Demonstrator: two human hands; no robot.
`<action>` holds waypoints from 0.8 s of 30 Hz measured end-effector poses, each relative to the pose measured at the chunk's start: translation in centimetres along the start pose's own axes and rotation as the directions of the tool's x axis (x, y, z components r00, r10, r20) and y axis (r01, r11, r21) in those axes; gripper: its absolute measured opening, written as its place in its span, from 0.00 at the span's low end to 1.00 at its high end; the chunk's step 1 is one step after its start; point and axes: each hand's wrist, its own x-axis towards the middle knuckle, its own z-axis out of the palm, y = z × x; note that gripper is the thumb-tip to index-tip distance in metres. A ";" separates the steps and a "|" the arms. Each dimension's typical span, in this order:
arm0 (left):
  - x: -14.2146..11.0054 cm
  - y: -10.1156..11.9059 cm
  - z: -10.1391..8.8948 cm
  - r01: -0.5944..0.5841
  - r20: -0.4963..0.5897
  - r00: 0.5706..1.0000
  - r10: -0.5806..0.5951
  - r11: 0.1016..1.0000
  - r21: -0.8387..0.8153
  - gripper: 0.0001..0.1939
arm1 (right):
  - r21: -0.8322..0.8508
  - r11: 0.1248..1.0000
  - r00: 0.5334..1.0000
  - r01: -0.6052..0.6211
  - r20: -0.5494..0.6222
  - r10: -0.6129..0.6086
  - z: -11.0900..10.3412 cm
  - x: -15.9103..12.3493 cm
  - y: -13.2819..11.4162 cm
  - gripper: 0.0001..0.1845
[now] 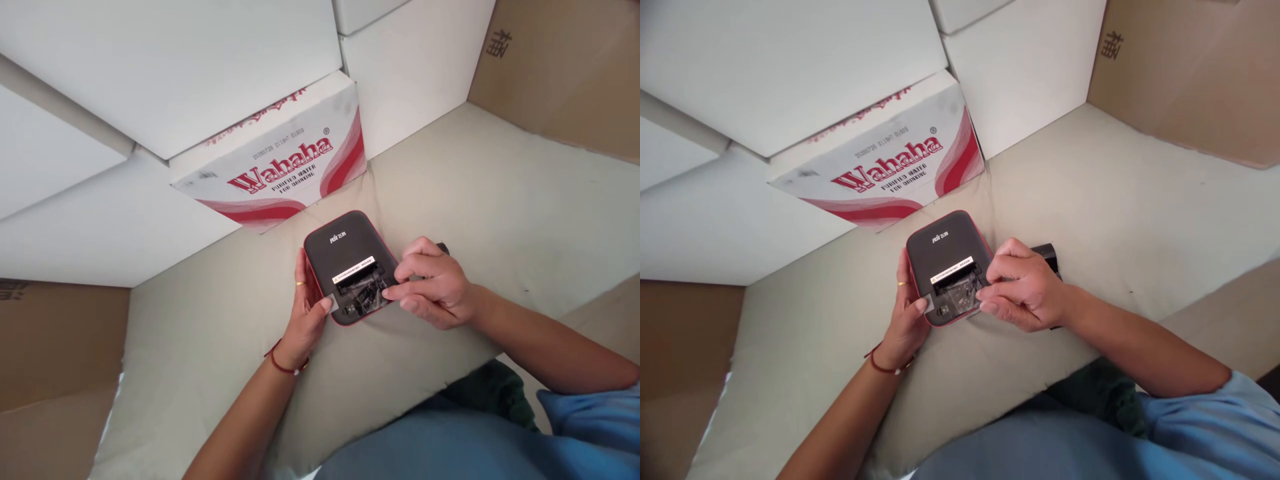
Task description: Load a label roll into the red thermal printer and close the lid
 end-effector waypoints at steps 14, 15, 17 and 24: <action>0.3 -2.5 0.1 -0.196 -0.027 0.979 0.202 0.969 0.148 0.47 | 0.056 0.986 0.980 -0.154 0.137 0.146 -0.9 2.2 -1.1 0.20; 0.3 -2.6 0.1 -0.199 -0.026 0.978 0.205 0.968 0.154 0.47 | 0.059 0.963 0.951 -0.262 0.188 0.247 -1.1 3.2 -1.1 0.22; 0.3 -2.8 0.0 -0.200 -0.017 0.979 0.205 0.968 0.151 0.47 | -0.044 0.900 0.850 -0.435 0.311 0.426 -1.4 5.5 -0.9 0.23; 0.3 -2.6 -0.5 -0.188 -0.003 0.982 0.190 0.972 0.143 0.46 | -0.590 0.772 0.501 -0.234 0.608 0.616 2.0 11.8 0.7 0.15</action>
